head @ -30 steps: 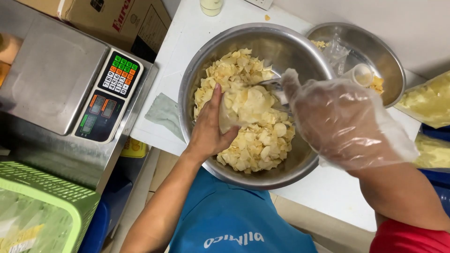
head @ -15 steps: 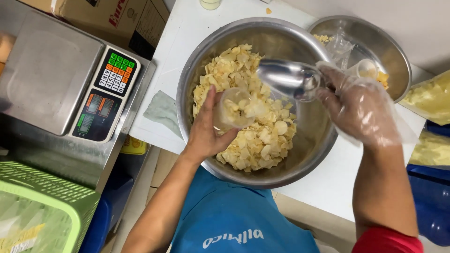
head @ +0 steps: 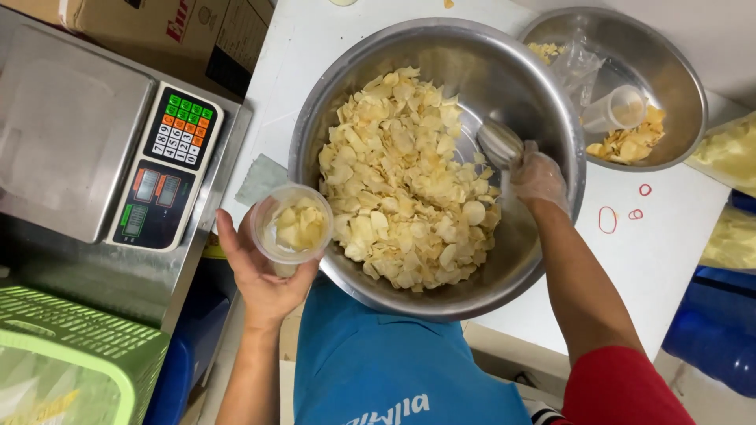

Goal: Packaging potato chips into small containers, weighing them on a scale, and placing them into a storage crate.

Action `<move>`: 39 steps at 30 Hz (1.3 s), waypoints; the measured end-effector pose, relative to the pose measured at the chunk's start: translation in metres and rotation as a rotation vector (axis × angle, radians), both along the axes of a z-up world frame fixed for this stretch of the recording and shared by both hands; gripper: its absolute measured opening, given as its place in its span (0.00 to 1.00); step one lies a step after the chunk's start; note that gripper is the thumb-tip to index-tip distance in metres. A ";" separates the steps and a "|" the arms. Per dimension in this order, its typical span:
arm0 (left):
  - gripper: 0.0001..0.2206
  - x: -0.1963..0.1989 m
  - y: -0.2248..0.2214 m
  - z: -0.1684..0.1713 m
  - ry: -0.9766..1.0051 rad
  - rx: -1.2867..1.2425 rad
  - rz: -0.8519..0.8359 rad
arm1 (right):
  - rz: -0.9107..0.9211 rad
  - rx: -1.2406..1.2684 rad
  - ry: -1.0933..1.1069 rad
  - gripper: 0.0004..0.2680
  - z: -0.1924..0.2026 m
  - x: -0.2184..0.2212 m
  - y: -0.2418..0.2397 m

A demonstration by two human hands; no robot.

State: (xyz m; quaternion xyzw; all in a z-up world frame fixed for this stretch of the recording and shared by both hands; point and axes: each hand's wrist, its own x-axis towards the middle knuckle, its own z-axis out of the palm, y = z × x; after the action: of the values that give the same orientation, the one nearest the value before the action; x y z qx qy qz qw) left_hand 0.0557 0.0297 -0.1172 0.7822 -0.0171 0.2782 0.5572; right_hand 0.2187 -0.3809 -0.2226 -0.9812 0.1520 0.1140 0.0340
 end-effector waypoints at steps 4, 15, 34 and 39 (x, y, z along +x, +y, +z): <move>0.58 -0.002 -0.003 0.002 0.022 0.033 0.034 | 0.333 0.038 -0.224 0.13 -0.025 0.046 0.011; 0.56 -0.006 -0.007 0.011 0.017 0.033 0.055 | 0.494 0.524 0.372 0.15 -0.109 0.146 0.093; 0.53 0.051 -0.032 0.021 0.146 0.204 -0.294 | 0.585 0.490 0.466 0.21 0.278 0.042 0.090; 0.50 0.074 -0.068 0.024 0.090 0.350 -0.396 | 0.797 -0.322 0.612 0.11 0.350 0.003 0.161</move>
State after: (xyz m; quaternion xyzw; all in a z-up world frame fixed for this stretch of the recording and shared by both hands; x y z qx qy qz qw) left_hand 0.1299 -0.0381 -0.0936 0.8596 -0.1927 0.1216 0.4574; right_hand 0.2216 -0.2202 0.1275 -0.8776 -0.2143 0.3746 -0.2090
